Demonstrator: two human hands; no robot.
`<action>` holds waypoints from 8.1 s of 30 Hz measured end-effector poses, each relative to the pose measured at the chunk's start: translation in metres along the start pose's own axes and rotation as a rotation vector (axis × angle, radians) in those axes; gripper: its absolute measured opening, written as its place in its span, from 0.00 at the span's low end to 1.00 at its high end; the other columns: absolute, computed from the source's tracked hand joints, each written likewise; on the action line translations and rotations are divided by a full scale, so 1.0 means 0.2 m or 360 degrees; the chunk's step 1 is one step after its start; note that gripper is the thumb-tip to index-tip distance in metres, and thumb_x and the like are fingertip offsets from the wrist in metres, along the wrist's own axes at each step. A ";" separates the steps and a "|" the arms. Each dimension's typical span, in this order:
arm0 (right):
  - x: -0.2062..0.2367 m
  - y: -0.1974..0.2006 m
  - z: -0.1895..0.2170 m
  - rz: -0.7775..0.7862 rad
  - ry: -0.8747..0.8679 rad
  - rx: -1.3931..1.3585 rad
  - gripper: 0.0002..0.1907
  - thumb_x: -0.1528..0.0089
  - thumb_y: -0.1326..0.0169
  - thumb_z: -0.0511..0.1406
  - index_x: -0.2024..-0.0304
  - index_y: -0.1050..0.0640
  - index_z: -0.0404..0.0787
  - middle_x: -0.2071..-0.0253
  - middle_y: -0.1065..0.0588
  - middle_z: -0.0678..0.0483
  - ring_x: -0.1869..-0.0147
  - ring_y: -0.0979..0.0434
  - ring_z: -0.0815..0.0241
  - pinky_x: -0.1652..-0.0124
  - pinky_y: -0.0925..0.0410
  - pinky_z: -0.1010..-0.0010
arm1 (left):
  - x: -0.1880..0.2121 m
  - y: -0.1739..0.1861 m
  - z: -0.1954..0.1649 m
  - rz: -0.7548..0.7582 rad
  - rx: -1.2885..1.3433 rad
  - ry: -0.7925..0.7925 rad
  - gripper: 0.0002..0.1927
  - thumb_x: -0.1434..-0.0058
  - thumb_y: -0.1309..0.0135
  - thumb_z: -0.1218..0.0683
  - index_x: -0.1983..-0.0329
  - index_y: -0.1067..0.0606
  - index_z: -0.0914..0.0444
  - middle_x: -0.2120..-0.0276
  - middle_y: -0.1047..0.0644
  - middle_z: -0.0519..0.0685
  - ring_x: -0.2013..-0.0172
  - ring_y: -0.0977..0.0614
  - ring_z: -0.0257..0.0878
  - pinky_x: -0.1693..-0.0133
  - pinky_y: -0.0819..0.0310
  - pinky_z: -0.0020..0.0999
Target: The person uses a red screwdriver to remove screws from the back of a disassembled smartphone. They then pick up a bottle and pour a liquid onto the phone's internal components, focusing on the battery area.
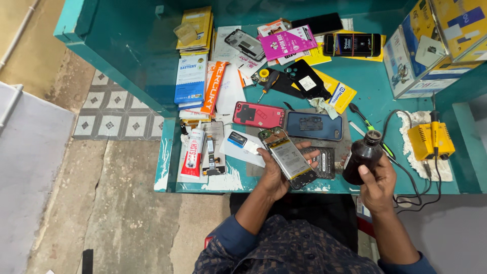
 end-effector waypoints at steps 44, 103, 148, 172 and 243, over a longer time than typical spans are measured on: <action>0.00 -0.04 0.00 0.0064 -0.0014 0.0046 0.24 0.34 0.44 0.33 0.37 0.31 0.29 0.43 0.25 0.44 0.42 0.21 0.55 0.38 0.28 0.63 | 0.00 0.04 0.01 -0.0031 0.0016 0.0025 0.73 0.59 0.70 0.11 0.30 0.41 0.74 0.40 0.29 0.67 0.37 0.25 0.53 0.35 0.29 0.47; 0.00 0.01 -0.11 0.0044 -0.0059 0.0167 0.23 0.35 0.47 0.32 0.38 0.31 0.29 0.42 0.24 0.44 0.41 0.22 0.57 0.39 0.30 0.66 | -0.03 0.09 0.04 -0.0086 0.0063 0.0056 0.72 0.59 0.71 0.12 0.32 0.38 0.74 0.43 0.27 0.68 0.39 0.23 0.52 0.37 0.27 0.46; 0.00 0.03 -0.20 0.0023 -0.0142 0.0109 0.24 0.36 0.47 0.30 0.38 0.31 0.29 0.45 0.24 0.45 0.43 0.21 0.56 0.41 0.30 0.65 | -0.04 0.14 0.09 0.0021 0.0152 0.0027 0.67 0.60 0.43 0.18 0.31 0.40 0.71 0.39 0.30 0.55 0.39 0.24 0.52 0.43 0.21 0.46; -0.24 -0.41 0.67 0.0772 0.1165 0.1928 0.27 0.48 0.28 0.32 0.50 0.24 0.30 0.51 0.25 0.41 0.44 0.25 0.40 0.44 0.30 0.47 | 0.05 -0.21 -0.16 0.0029 0.0846 -0.0155 0.59 0.37 0.73 0.14 0.21 0.52 0.63 0.30 0.39 0.65 0.33 0.33 0.61 0.35 0.31 0.51; -0.20 -0.42 0.66 0.1019 0.1412 0.2805 0.16 0.39 0.37 0.42 0.47 0.16 0.62 0.46 0.19 0.66 0.37 0.24 0.63 0.32 0.39 0.57 | 0.02 -0.22 -0.16 -0.0260 0.0442 -0.0194 0.51 0.35 0.70 0.20 0.23 0.47 0.60 0.34 0.34 0.61 0.37 0.27 0.55 0.43 0.26 0.45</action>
Point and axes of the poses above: each hand's wrist, its own x-axis away from the middle knuckle, its own y-axis out of the back of the hand, z = x × y, the point moved 4 cm from there along -x, towards the middle knuckle
